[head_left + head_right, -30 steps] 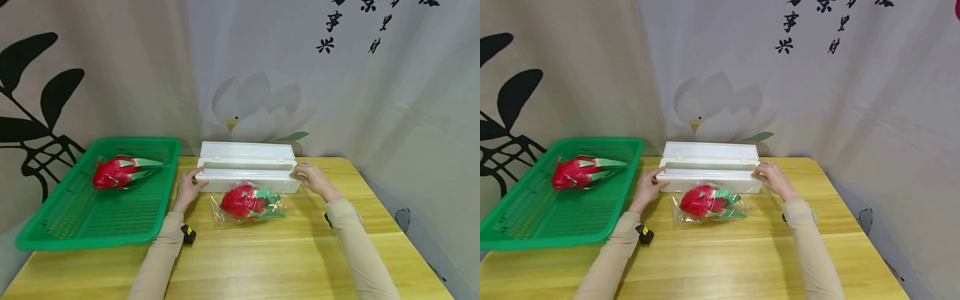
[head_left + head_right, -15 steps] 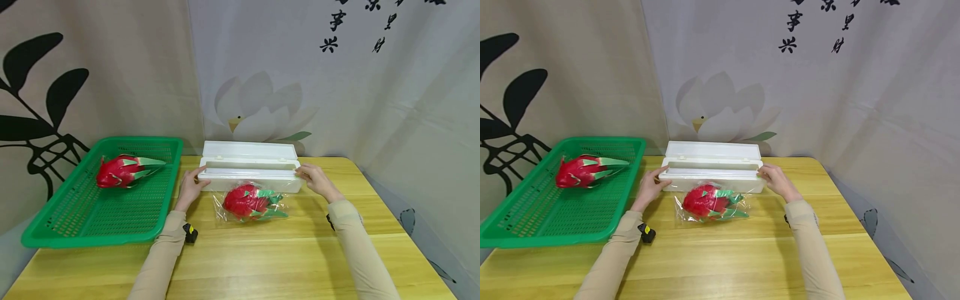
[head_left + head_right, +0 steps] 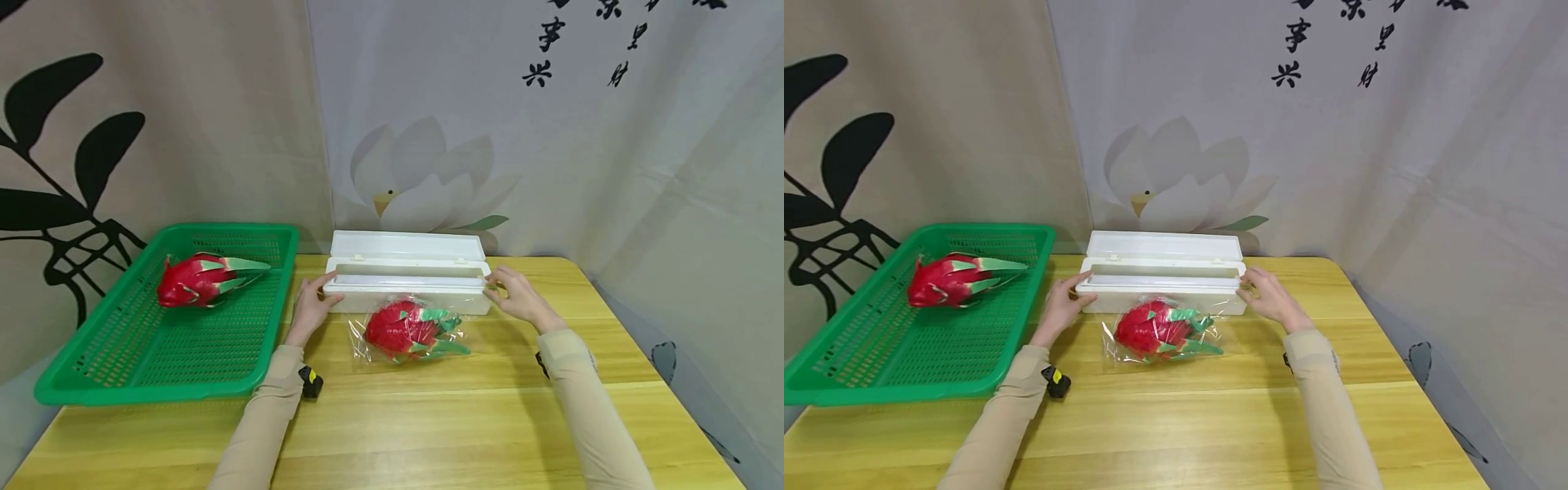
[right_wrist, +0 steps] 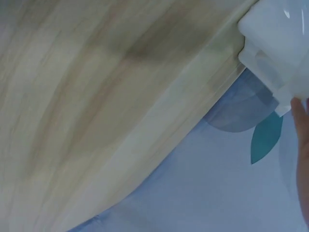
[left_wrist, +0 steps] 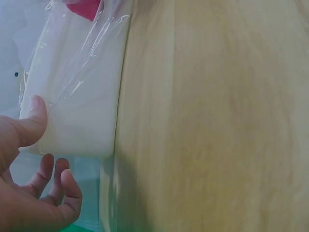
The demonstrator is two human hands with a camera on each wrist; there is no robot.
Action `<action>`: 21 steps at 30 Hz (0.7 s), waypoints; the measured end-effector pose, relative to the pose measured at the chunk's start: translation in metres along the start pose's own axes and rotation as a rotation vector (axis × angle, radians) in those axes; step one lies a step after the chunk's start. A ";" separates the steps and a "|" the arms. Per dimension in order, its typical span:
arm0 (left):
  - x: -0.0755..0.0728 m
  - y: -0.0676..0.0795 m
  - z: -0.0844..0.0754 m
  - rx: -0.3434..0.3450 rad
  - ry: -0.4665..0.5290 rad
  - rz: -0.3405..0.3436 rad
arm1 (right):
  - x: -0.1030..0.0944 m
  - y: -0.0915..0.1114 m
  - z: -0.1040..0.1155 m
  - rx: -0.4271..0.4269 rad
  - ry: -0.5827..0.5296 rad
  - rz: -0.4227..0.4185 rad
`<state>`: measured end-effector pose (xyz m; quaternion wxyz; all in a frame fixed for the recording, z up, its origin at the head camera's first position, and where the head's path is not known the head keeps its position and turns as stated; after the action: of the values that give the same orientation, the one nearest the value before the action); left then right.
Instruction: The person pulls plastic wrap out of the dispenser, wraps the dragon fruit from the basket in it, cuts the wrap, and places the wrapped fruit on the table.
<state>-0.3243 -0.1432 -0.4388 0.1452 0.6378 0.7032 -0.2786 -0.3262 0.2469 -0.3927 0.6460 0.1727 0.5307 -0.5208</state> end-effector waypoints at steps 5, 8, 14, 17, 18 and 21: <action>0.000 0.004 -0.004 -0.002 0.032 -0.028 | 0.005 0.000 0.006 0.026 0.122 0.003; 0.000 0.007 -0.006 0.009 0.044 -0.076 | 0.006 0.001 0.007 0.035 0.137 -0.051; 0.000 0.014 -0.014 0.045 0.056 -0.170 | 0.006 0.005 0.011 0.064 0.126 -0.128; 0.001 0.017 -0.019 0.076 0.067 -0.196 | 0.007 0.005 0.015 0.069 0.132 -0.142; 0.001 0.017 -0.020 0.087 0.066 -0.201 | 0.007 0.005 0.016 0.069 0.137 -0.146; 0.002 0.021 -0.024 0.109 0.070 -0.205 | 0.006 0.005 0.019 0.063 0.150 -0.167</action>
<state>-0.3008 -0.1275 -0.4249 0.0566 0.5789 0.7532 -0.3073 -0.3129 0.2315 -0.3924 0.5528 0.1865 0.5737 -0.5749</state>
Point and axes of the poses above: each hand's wrist, its own y-axis away from the middle knuckle, its own x-axis out of the palm, z = x × y, the point moved 5 cm from there along -y, towards the middle knuckle, and after that the axes turned 4 degrees about x, right-handed, at the moved point
